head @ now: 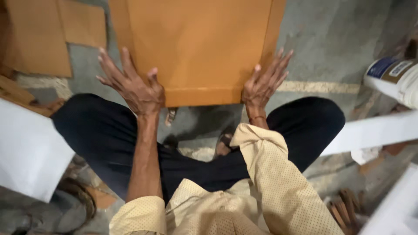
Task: The person sits on the floor and assembles a rectangular wooden panel by attaching a thin wooden strip to its edge. They repeatedly press and smooth the joint with both hands to ensure it is secure.
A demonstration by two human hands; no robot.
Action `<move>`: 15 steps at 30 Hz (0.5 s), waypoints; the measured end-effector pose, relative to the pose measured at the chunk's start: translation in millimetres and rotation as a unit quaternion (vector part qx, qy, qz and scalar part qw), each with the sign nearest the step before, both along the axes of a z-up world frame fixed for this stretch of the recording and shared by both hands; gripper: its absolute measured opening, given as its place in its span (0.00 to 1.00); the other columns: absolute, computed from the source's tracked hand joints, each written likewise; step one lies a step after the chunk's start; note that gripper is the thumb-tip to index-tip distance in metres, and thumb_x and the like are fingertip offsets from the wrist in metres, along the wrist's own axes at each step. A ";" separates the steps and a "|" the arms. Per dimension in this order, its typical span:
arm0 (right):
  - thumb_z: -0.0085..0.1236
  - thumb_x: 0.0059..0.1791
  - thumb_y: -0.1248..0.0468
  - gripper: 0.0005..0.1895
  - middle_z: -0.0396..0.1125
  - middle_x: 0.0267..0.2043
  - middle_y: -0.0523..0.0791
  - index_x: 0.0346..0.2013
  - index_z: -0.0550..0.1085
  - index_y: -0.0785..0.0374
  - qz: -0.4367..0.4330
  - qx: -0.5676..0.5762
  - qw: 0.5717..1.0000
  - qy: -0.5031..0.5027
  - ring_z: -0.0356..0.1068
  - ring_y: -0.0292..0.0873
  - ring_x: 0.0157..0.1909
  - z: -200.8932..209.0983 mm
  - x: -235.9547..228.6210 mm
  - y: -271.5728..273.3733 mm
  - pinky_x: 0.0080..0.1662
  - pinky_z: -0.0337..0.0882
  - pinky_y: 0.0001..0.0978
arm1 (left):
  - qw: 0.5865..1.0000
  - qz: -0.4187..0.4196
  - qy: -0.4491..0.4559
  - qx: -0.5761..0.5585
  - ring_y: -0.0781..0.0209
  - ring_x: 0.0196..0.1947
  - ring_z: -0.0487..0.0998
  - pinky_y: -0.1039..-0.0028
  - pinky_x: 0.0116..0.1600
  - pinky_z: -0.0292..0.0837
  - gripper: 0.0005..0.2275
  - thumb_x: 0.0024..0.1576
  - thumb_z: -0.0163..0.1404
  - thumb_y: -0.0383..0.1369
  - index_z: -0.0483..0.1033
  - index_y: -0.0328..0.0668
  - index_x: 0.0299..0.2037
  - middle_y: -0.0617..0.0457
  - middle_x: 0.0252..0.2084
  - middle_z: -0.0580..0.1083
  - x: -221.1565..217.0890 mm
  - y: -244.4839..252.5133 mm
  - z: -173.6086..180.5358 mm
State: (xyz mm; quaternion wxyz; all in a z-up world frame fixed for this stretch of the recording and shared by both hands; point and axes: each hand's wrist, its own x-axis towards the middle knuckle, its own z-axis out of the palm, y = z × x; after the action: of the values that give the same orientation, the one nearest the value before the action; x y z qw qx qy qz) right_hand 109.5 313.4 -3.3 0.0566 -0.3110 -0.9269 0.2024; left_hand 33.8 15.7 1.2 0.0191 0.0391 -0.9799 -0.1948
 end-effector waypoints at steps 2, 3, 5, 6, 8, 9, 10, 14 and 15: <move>0.35 0.64 0.49 0.34 0.31 0.85 0.52 0.82 0.43 0.56 -0.005 0.007 1.000 -0.002 0.35 0.59 0.86 5.1 1.1 -1.6 0.78 0.37 0.68 | 0.999 -0.009 0.018 0.024 0.32 0.81 0.45 0.30 0.79 0.38 0.35 0.69 0.27 0.61 0.58 0.44 0.77 0.36 0.80 0.46 -4.2 -1.2 0.2; 0.35 0.63 0.49 0.35 0.31 0.85 0.53 0.81 0.43 0.58 0.000 -0.001 1.000 0.010 0.35 0.59 0.86 3.5 1.5 -1.2 0.78 0.38 0.67 | 0.998 -0.014 0.030 0.046 0.31 0.80 0.46 0.32 0.78 0.41 0.35 0.69 0.28 0.61 0.58 0.42 0.76 0.35 0.80 0.47 -2.4 -3.3 0.0; 0.36 0.62 0.49 0.36 0.32 0.84 0.55 0.81 0.43 0.60 0.004 -0.014 1.000 0.018 0.36 0.61 0.85 1.0 16.3 1.1 0.77 0.39 0.66 | 0.993 0.014 0.055 0.103 0.30 0.79 0.50 0.38 0.77 0.50 0.34 0.71 0.30 0.60 0.59 0.39 0.75 0.34 0.78 0.49 11.4 -11.1 -0.6; 0.35 0.62 0.48 0.36 0.34 0.84 0.56 0.80 0.43 0.62 -0.012 -0.010 0.999 0.041 0.36 0.61 0.84 -2.0 12.9 8.2 0.77 0.42 0.63 | 0.985 0.051 0.086 0.140 0.30 0.78 0.53 0.43 0.76 0.56 0.33 0.72 0.31 0.58 0.59 0.38 0.74 0.34 0.78 0.51 5.1 -12.4 -4.3; 0.34 0.63 0.46 0.37 0.39 0.82 0.57 0.79 0.43 0.65 -0.045 -0.008 0.996 0.077 0.38 0.63 0.83 -8.9 9.8 21.1 0.76 0.48 0.57 | 0.967 0.135 0.084 0.200 0.32 0.71 0.62 0.52 0.70 0.66 0.32 0.71 0.32 0.58 0.60 0.36 0.71 0.34 0.73 0.57 -9.0 -18.8 -13.5; 0.34 0.63 0.45 0.37 0.40 0.82 0.58 0.78 0.44 0.66 -0.097 -0.030 0.991 0.082 0.40 0.63 0.83 -15.0 5.5 29.8 0.76 0.48 0.55 | 0.957 0.181 0.050 0.221 0.34 0.65 0.68 0.55 0.64 0.70 0.33 0.68 0.33 0.58 0.63 0.35 0.68 0.33 0.70 0.62 -16.3 -23.3 -21.0; 0.33 0.63 0.44 0.38 0.42 0.81 0.60 0.78 0.46 0.67 -0.146 -0.055 0.985 0.074 0.41 0.64 0.82 -19.5 9.6 36.3 0.77 0.49 0.54 | 0.944 0.232 0.004 0.234 0.37 0.58 0.75 0.59 0.58 0.73 0.33 0.65 0.35 0.58 0.65 0.35 0.66 0.33 0.66 0.66 -11.3 -31.2 -26.9; 0.30 0.61 0.39 0.41 0.46 0.79 0.61 0.77 0.51 0.68 -0.163 -0.143 0.972 0.088 0.47 0.65 0.79 -35.6 21.8 45.3 0.75 0.52 0.49 | 0.919 0.328 -0.061 0.211 0.41 0.48 0.80 0.62 0.56 0.74 0.34 0.66 0.30 0.59 0.77 0.32 0.54 0.34 0.50 0.80 -11.4 -44.2 -59.2; 0.29 0.61 0.39 0.40 0.48 0.78 0.61 0.76 0.52 0.68 -0.171 -0.130 0.974 0.075 0.48 0.65 0.79 -36.5 22.6 46.4 0.74 0.53 0.49 | 0.917 0.324 -0.026 0.230 0.42 0.50 0.81 0.62 0.56 0.74 0.36 0.65 0.30 0.61 0.77 0.31 0.53 0.36 0.50 0.80 -13.9 -45.2 -65.2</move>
State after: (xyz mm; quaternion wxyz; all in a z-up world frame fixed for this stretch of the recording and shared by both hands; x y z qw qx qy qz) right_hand 132.2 359.8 -39.8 0.1191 -0.4532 -0.8190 0.3312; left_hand 20.0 -29.6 -64.0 0.0462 0.3631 -0.8417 -0.3969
